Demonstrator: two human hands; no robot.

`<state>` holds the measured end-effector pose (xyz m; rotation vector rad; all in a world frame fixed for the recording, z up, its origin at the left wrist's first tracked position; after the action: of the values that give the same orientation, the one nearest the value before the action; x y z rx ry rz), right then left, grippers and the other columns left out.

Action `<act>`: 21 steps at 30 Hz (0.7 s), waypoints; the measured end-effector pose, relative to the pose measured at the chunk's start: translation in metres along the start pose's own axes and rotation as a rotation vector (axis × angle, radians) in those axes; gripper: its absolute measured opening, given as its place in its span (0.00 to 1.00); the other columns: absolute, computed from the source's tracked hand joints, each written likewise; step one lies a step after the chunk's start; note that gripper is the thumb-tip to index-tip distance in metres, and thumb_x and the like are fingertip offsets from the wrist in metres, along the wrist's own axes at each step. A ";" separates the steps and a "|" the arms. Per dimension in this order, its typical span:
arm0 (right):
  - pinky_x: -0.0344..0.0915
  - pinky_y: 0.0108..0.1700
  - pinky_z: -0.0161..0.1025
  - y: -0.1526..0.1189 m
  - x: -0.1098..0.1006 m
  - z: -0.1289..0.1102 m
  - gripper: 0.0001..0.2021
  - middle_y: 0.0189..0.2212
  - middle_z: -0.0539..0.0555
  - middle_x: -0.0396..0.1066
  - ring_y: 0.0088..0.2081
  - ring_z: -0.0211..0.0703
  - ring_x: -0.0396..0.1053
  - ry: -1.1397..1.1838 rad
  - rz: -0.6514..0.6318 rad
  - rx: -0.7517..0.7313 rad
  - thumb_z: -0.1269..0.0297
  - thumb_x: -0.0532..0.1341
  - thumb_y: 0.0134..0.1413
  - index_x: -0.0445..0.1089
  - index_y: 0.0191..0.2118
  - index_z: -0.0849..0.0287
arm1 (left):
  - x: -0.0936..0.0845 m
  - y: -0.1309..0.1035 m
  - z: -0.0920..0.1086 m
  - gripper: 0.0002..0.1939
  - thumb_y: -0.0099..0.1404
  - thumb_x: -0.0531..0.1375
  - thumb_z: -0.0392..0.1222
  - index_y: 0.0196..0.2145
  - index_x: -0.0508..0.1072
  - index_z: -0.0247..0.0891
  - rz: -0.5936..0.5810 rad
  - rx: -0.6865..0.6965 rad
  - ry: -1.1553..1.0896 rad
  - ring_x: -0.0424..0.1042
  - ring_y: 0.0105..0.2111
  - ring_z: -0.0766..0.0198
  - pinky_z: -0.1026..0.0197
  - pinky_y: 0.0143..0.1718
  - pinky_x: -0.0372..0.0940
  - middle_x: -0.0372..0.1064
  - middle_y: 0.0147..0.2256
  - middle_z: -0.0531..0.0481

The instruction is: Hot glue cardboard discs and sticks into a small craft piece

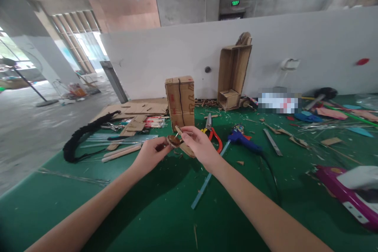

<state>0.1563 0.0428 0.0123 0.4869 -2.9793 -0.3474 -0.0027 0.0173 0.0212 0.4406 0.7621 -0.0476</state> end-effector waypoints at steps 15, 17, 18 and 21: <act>0.60 0.41 0.38 0.001 0.000 -0.001 0.13 0.36 0.50 0.67 0.40 0.38 0.64 -0.106 -0.003 -0.026 0.54 0.57 0.49 0.65 0.40 0.53 | 0.001 0.000 0.004 0.11 0.59 0.53 0.41 0.23 0.67 0.34 -0.004 0.041 0.020 0.55 0.21 0.72 0.69 0.23 0.50 0.60 0.19 0.56; 0.60 0.42 0.39 0.001 0.000 -0.002 0.13 0.37 0.50 0.67 0.40 0.38 0.64 -0.121 -0.006 -0.025 0.54 0.57 0.50 0.65 0.40 0.53 | 0.000 0.000 0.004 0.11 0.59 0.53 0.41 0.23 0.67 0.34 -0.001 0.046 0.018 0.56 0.21 0.71 0.69 0.23 0.50 0.60 0.19 0.56; 0.60 0.42 0.39 0.001 0.000 -0.003 0.13 0.37 0.50 0.67 0.40 0.38 0.64 -0.132 -0.006 -0.028 0.55 0.57 0.50 0.65 0.41 0.53 | 0.000 0.000 0.004 0.10 0.59 0.53 0.41 0.23 0.67 0.34 -0.003 0.049 0.016 0.56 0.21 0.71 0.68 0.24 0.50 0.61 0.20 0.56; 0.60 0.44 0.40 0.001 0.000 -0.004 0.13 0.38 0.51 0.67 0.41 0.39 0.64 -0.179 -0.011 -0.043 0.56 0.58 0.49 0.65 0.41 0.54 | 0.001 0.000 0.003 0.11 0.59 0.53 0.41 0.24 0.68 0.34 -0.014 0.054 0.014 0.57 0.22 0.71 0.68 0.24 0.51 0.62 0.20 0.55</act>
<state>0.1567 0.0426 0.0158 0.4922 -3.1338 -0.4787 -0.0003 0.0158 0.0224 0.4872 0.7787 -0.0779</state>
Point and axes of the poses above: each hand's wrist, its own y-axis towards the middle knuckle, its own x-axis out of the palm, z = x × y, the point moved 3 cm from there along y, towards the middle knuckle
